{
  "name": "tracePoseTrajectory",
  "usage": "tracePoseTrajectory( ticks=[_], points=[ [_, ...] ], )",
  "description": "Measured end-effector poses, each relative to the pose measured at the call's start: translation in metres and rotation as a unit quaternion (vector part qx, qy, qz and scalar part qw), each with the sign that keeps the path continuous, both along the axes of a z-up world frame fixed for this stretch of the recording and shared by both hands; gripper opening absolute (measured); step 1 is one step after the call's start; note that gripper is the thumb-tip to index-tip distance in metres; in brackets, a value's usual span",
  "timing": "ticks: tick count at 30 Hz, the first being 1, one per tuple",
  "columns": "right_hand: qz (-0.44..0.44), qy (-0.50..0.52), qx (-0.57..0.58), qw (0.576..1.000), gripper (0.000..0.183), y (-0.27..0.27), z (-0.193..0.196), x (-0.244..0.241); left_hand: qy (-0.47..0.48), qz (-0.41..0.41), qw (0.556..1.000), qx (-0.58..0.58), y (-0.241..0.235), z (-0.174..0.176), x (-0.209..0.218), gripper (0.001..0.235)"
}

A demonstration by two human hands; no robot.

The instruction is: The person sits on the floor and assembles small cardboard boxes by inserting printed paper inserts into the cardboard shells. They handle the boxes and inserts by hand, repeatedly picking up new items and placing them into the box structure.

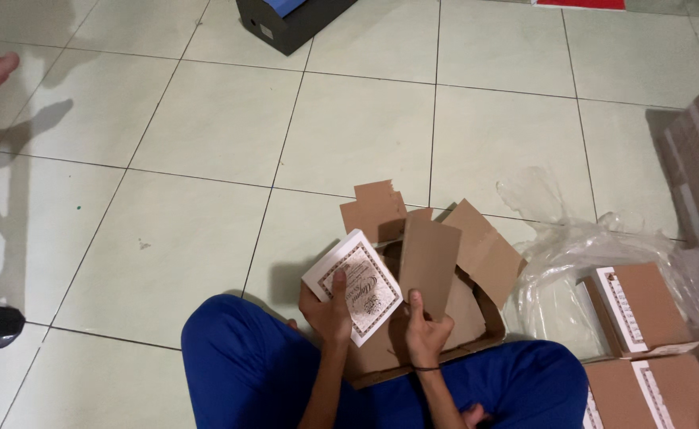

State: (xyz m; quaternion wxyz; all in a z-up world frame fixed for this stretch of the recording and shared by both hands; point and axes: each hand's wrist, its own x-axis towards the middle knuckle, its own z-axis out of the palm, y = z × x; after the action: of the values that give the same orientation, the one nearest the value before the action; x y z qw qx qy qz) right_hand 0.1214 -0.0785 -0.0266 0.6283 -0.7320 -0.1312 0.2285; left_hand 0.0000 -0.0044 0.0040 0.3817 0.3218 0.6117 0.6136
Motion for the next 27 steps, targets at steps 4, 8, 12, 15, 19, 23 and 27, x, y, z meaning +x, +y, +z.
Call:
tracePoseTrajectory(
  ticks=[4,8,12,15,19,23,27],
  points=[
    [-0.010,-0.033,0.015,0.999,0.042,-0.001,-0.016,0.007,-0.029,-0.021,0.999,-0.009,-0.001,-0.003,0.001,0.032],
    [-0.024,-0.019,0.045,0.999,0.035,0.001,-0.015,0.006,-0.019,-0.031,0.999,0.006,-0.003,0.002,0.000,0.032],
    [-0.053,-0.007,0.054,0.997,0.031,0.002,-0.025,0.013,0.000,-0.036,0.999,0.000,-0.001,-0.001,-0.002,0.032],
    [-0.071,0.065,0.111,0.989,0.030,0.006,-0.018,0.010,-0.017,-0.038,0.999,0.000,0.001,-0.005,-0.003,0.031],
    [-0.078,0.211,0.140,0.964,0.052,0.010,-0.041,0.020,-0.058,-0.040,0.997,0.015,0.004,-0.015,-0.001,0.031],
    [-0.076,0.223,0.159,0.959,0.044,0.008,-0.059,0.053,-0.042,-0.017,0.999,0.022,0.006,-0.012,-0.006,0.030],
    [0.056,0.391,0.077,0.916,0.081,-0.005,-0.016,0.023,-0.038,0.003,0.999,0.018,0.004,-0.005,-0.004,0.035]
  ],
)
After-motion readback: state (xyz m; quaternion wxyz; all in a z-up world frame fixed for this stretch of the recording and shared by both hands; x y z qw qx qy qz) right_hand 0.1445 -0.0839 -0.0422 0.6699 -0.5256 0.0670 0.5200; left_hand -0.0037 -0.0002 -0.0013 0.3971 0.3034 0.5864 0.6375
